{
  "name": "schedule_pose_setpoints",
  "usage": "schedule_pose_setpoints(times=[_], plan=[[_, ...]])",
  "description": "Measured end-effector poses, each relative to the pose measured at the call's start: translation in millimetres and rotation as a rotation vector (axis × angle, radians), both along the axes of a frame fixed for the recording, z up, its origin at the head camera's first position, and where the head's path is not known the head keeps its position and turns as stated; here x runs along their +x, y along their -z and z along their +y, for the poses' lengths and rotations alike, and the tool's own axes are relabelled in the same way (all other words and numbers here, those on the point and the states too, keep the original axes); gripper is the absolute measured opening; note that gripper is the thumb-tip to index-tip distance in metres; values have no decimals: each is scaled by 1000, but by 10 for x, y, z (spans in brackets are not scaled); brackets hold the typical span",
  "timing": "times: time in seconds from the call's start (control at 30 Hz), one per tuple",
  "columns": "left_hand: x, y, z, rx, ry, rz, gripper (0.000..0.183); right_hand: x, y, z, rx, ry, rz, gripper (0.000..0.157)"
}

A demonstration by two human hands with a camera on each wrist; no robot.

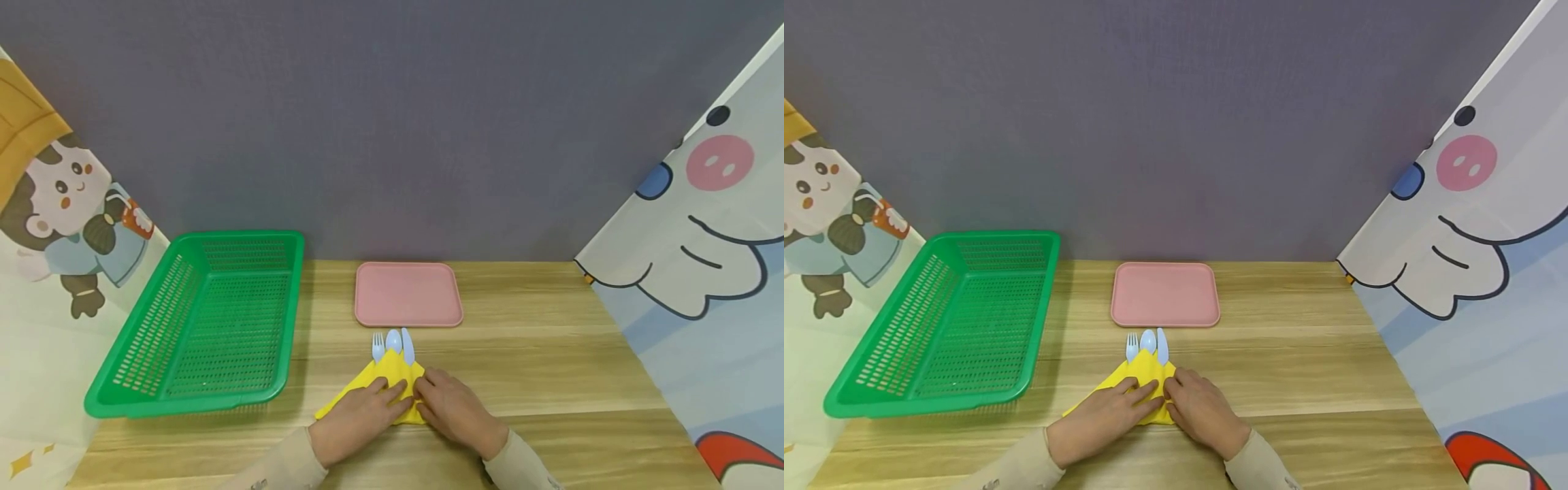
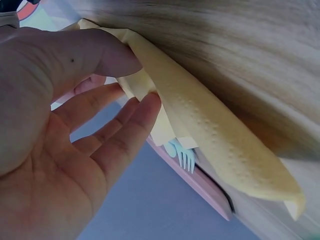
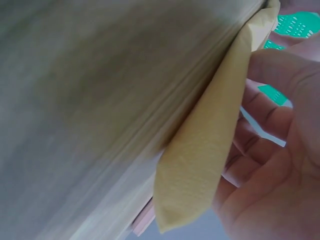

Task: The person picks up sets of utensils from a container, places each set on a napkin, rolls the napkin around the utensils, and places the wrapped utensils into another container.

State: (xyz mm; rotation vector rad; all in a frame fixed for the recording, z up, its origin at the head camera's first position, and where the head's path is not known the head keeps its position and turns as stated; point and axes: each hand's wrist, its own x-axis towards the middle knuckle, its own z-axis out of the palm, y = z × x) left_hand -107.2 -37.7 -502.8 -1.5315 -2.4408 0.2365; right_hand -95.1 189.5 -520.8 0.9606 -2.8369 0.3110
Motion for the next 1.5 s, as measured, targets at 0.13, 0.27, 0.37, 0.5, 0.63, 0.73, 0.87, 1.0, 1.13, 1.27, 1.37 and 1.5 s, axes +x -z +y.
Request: schedule_pose_setpoints(times=[0.13, 0.27, 0.37, 0.5, 0.63, 0.73, 0.87, 1.0, 1.13, 1.27, 1.37, 1.5], plan=[[-1, -6, 1, 8, 5, -4, 45, 13, -14, 7, 9, -5, -5, 18], [5, -22, 8, -3, 0, -25, 45, 36, -53, 32, 25, -14, -31, 22], [17, -36, 13, -26, -14, -38, 46, 52, -83, 63, 34, -15, -65, 26], [29, -49, 18, -46, -29, -50, 47, 71, -114, 121, 28, -8, -95, 29], [29, -55, 23, -38, -30, -56, 46, 94, -127, 197, 9, 6, -102, 31], [26, -57, 22, -20, -26, -54, 45, 111, -131, 259, 3, 25, -111, 32], [25, -59, 21, -14, -28, -69, 46, 136, -159, 333, 23, 80, -146, 36], [25, -55, 21, -28, -38, -94, 48, 167, -205, 377, 61, 178, -216, 41], [23, -45, 19, -34, -43, -99, 50, 192, -240, 398, 55, 259, -281, 39], [20, -38, 17, -24, -39, -98, 50, 193, -250, 415, 12, 292, -337, 36], [22, -41, 15, -17, -37, -104, 50, 178, -244, 430, -18, 287, -376, 34], [27, -48, 14, -10, -39, -116, 49, 158, -220, 432, -52, 260, -401, 32]])
